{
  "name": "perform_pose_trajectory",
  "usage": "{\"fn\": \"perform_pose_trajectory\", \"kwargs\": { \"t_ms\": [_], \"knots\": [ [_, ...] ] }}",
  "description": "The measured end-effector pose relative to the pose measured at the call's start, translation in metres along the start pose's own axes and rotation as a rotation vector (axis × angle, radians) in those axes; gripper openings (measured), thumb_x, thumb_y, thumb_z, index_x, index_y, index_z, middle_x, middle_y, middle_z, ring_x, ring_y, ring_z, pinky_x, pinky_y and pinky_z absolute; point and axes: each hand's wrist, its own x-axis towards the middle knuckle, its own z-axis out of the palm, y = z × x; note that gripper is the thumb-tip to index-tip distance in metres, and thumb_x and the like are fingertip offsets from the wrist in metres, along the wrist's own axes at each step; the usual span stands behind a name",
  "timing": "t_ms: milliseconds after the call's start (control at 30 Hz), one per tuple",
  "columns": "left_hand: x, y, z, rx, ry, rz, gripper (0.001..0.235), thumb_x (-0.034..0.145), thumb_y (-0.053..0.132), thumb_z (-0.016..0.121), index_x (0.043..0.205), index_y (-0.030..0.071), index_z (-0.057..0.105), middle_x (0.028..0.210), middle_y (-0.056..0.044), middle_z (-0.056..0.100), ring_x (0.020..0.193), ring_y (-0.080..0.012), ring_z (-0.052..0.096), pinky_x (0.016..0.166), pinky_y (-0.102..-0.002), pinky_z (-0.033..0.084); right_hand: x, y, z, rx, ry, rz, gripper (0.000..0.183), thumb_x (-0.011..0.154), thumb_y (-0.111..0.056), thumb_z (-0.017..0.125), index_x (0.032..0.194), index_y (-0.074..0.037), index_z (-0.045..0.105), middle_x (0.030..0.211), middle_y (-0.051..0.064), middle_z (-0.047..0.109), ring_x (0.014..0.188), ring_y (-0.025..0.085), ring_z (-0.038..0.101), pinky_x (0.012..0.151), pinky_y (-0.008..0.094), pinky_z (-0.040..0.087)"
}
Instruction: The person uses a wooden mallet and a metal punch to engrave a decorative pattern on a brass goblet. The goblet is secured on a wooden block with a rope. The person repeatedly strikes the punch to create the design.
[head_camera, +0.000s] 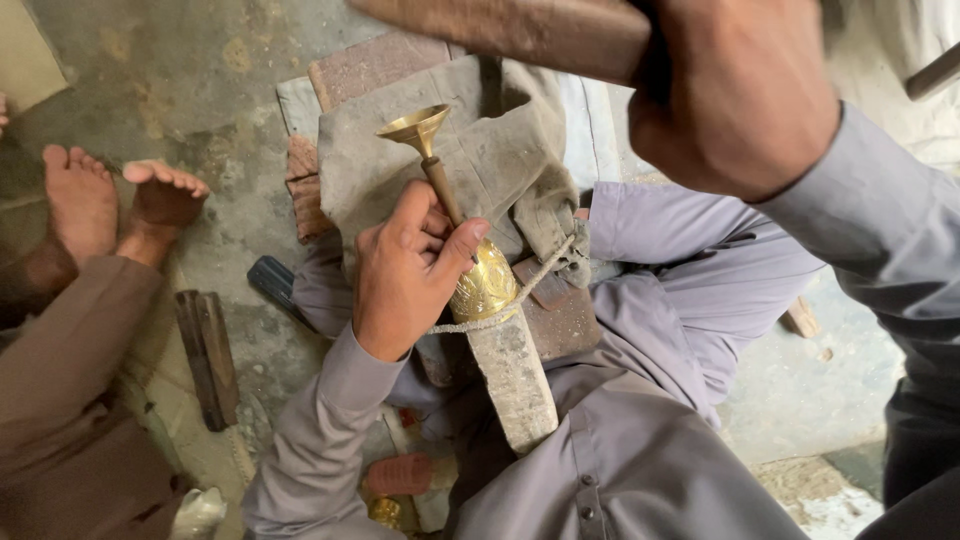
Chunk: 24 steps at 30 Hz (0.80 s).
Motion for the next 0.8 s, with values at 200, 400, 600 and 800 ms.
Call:
{"fn": "perform_pose_trajectory", "kwargs": {
  "t_ms": [200,400,600,800],
  "knots": [
    [0.0,0.004,-0.001,0.047,-0.015,0.041,0.026,0.098,0.018,0.075,0.097,-0.001,0.057,0.082,-0.011,0.077,0.07,-0.0137,0.076,0.058,-0.028,0.063,-0.005,0.009,0.006,0.111,-0.026,-0.04,0.043,0.068,-0.001,0.07,0.111,-0.007,0.072,0.084,0.014,0.067,0.069,0.032,0.062,0.059,0.044,0.047],
    [0.011,0.012,-0.006,0.19,-0.147,0.052,0.034,0.093,0.025,0.077,0.104,0.0,0.058,0.078,-0.012,0.076,0.067,-0.0176,0.079,0.058,-0.03,0.061,-0.026,0.021,0.012,0.011,-0.287,0.064,0.036,0.071,0.001,0.067,0.105,-0.006,0.072,0.077,0.007,0.069,0.048,0.022,0.057,0.043,0.035,0.043],
    [0.028,0.021,-0.007,0.392,-0.272,0.237,0.035,0.086,0.026,0.083,0.107,0.006,0.064,0.075,-0.017,0.07,0.074,-0.0383,0.07,0.06,-0.044,0.051,-0.081,0.023,0.036,0.086,-0.381,0.311,0.04,0.075,0.003,0.065,0.114,-0.006,0.07,0.08,0.011,0.071,0.046,0.027,0.061,0.041,0.04,0.047],
    [0.04,0.023,-0.01,0.364,-0.425,0.335,0.032,0.089,0.026,0.078,0.108,0.007,0.06,0.08,-0.014,0.072,0.078,-0.0368,0.072,0.06,-0.045,0.051,-0.126,-0.006,0.046,0.304,-0.117,0.518,0.048,0.073,0.0,0.064,0.121,-0.002,0.066,0.097,0.02,0.071,0.08,0.038,0.069,0.073,0.044,0.055]
  ]
}}
